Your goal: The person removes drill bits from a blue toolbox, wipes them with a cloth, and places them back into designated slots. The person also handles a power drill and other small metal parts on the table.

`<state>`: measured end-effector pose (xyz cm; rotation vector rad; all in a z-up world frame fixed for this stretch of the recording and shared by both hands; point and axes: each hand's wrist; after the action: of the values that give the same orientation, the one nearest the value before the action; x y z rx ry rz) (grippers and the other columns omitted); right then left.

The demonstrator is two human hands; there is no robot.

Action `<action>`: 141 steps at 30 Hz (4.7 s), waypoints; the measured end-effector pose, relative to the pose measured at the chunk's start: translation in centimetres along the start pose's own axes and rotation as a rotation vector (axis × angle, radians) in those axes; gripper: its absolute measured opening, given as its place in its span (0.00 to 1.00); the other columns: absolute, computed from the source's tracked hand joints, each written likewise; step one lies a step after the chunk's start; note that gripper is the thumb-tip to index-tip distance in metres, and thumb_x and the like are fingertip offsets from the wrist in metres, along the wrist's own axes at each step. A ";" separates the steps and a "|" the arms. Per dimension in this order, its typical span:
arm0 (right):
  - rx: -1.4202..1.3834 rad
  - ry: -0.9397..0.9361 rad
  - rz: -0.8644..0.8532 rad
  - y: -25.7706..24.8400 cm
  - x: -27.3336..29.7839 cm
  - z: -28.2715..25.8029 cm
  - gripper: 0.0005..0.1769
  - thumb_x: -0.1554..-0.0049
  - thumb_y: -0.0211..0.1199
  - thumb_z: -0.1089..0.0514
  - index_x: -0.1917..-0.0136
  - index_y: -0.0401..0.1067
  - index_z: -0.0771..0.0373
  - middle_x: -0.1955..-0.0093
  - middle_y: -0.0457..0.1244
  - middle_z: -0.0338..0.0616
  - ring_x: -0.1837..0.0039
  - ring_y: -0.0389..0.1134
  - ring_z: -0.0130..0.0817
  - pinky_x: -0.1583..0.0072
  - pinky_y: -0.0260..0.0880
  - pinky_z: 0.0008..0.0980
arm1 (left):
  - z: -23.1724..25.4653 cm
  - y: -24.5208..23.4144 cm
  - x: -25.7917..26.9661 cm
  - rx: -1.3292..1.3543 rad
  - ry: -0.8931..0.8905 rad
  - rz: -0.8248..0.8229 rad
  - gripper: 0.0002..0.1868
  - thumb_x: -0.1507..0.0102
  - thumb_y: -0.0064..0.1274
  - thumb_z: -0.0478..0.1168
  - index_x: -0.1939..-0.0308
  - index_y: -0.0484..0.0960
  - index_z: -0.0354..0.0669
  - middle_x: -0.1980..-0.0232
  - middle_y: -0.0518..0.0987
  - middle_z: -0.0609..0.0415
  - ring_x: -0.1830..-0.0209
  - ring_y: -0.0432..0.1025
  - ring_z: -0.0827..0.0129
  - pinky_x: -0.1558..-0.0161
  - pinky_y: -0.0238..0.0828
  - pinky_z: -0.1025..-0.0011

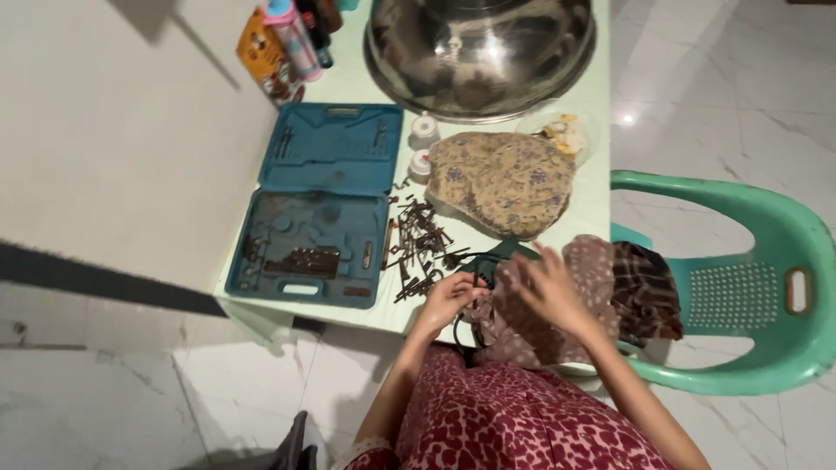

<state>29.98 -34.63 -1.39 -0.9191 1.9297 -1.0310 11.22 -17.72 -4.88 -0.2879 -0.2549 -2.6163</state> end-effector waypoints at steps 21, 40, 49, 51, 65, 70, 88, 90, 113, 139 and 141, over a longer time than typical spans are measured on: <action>-0.046 0.179 -0.201 11.0 4.2 -0.3 0.46 0.45 0.64 0.51 0.18 0.50 0.32 0.14 0.30 0.64 0.16 0.33 0.69 0.30 0.48 0.78 | -1.0 -9.6 3.1 0.152 0.084 0.362 0.22 0.36 0.59 0.31 0.38 0.76 0.34 0.56 0.81 0.46 0.62 0.77 0.69 0.59 0.82 0.73; -0.031 0.182 0.200 13.8 5.5 -0.7 0.54 0.50 0.61 0.58 0.16 0.39 0.62 0.14 0.30 0.66 0.17 0.38 0.71 0.24 0.47 0.62 | 5.0 -28.6 -8.6 0.126 0.158 0.463 0.15 0.38 0.58 0.30 0.47 0.82 0.42 0.64 0.80 0.60 0.67 0.70 0.79 0.65 0.68 0.79; 0.136 0.389 0.151 13.7 3.5 -4.2 0.52 0.48 0.58 0.57 0.16 0.40 0.64 0.14 0.32 0.69 0.18 0.41 0.75 0.25 0.49 0.64 | 3.6 -44.7 -15.4 -0.022 0.016 0.570 0.15 0.41 0.60 0.29 0.51 0.82 0.43 0.65 0.82 0.57 0.69 0.73 0.75 0.64 0.70 0.77; 0.168 0.440 0.128 14.1 2.9 -5.6 0.53 0.48 0.57 0.58 0.15 0.39 0.64 0.14 0.33 0.68 0.19 0.42 0.75 0.25 0.48 0.63 | 3.1 -47.8 -16.2 -0.051 -0.021 0.579 0.14 0.41 0.60 0.29 0.52 0.83 0.42 0.65 0.83 0.57 0.69 0.73 0.75 0.65 0.70 0.78; 0.453 0.936 0.213 17.9 -0.9 -10.5 0.77 0.71 0.84 0.63 0.16 0.44 0.69 0.16 0.47 0.60 0.21 0.54 0.62 0.25 0.47 0.57 | -4.2 -60.8 -30.5 -0.389 -0.016 0.668 0.13 0.46 0.57 0.27 0.58 0.85 0.40 0.76 0.82 0.59 0.74 0.78 0.72 0.61 0.75 0.78; 0.441 0.870 0.245 17.9 -1.0 -10.5 0.64 0.63 0.72 0.68 0.17 0.46 0.74 0.18 0.50 0.66 0.23 0.55 0.63 0.27 0.47 0.54 | -4.2 -62.0 -33.8 -0.750 0.048 0.646 0.14 0.51 0.65 0.33 0.62 0.87 0.47 0.74 0.83 0.58 0.73 0.77 0.63 0.62 0.75 0.67; 0.535 0.702 0.328 18.6 -0.9 -9.9 0.41 0.38 0.51 0.55 0.17 0.48 0.75 0.26 0.59 0.76 0.37 0.63 0.70 0.33 0.57 0.55 | 1.3 -60.3 -32.9 -0.772 0.051 0.523 0.17 0.48 0.54 0.24 0.57 0.85 0.41 0.79 0.76 0.59 0.77 0.76 0.67 0.66 0.75 0.69; 0.604 0.671 0.332 18.7 -0.9 -10.0 0.38 0.31 0.44 0.48 0.17 0.48 0.74 0.27 0.60 0.76 0.40 0.65 0.68 0.36 0.61 0.55 | 1.2 -60.4 -32.8 -0.782 0.092 0.511 0.17 0.49 0.54 0.23 0.57 0.85 0.40 0.80 0.76 0.58 0.76 0.76 0.66 0.66 0.75 0.69; 0.529 0.725 0.354 18.9 -0.9 -10.0 0.41 0.28 0.28 0.38 0.18 0.50 0.74 0.26 0.59 0.75 0.32 0.63 0.71 0.32 0.56 0.59 | 3.6 -62.2 -32.2 -1.591 0.092 0.023 0.44 0.40 0.59 0.46 0.21 0.59 0.50 0.18 0.53 0.49 0.18 0.40 0.47 0.27 0.39 0.38; 0.534 0.744 0.340 19.1 -0.3 -9.4 0.43 0.28 0.27 0.36 0.18 0.51 0.73 0.24 0.57 0.73 0.32 0.63 0.71 0.35 0.58 0.61 | 3.8 -61.6 -32.6 -1.592 -0.019 0.042 0.46 0.44 0.65 0.46 0.24 0.61 0.61 0.19 0.55 0.50 0.19 0.43 0.49 0.29 0.44 0.38; 0.543 0.741 0.351 18.5 -1.1 -10.0 0.41 0.27 0.29 0.38 0.19 0.52 0.73 0.25 0.58 0.74 0.34 0.64 0.72 0.37 0.59 0.60 | 3.1 -61.8 -32.4 -1.619 0.015 0.062 0.46 0.45 0.66 0.45 0.25 0.62 0.60 0.20 0.56 0.49 0.20 0.45 0.48 0.29 0.45 0.37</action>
<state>17.53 -22.60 -13.36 0.1423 2.0797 -1.7006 9.08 50.94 -17.84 -0.7215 1.8527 -2.1116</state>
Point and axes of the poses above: each hand's wrist, its own x-axis away from the middle knuckle, its own y-axis out of the palm, z = x × y
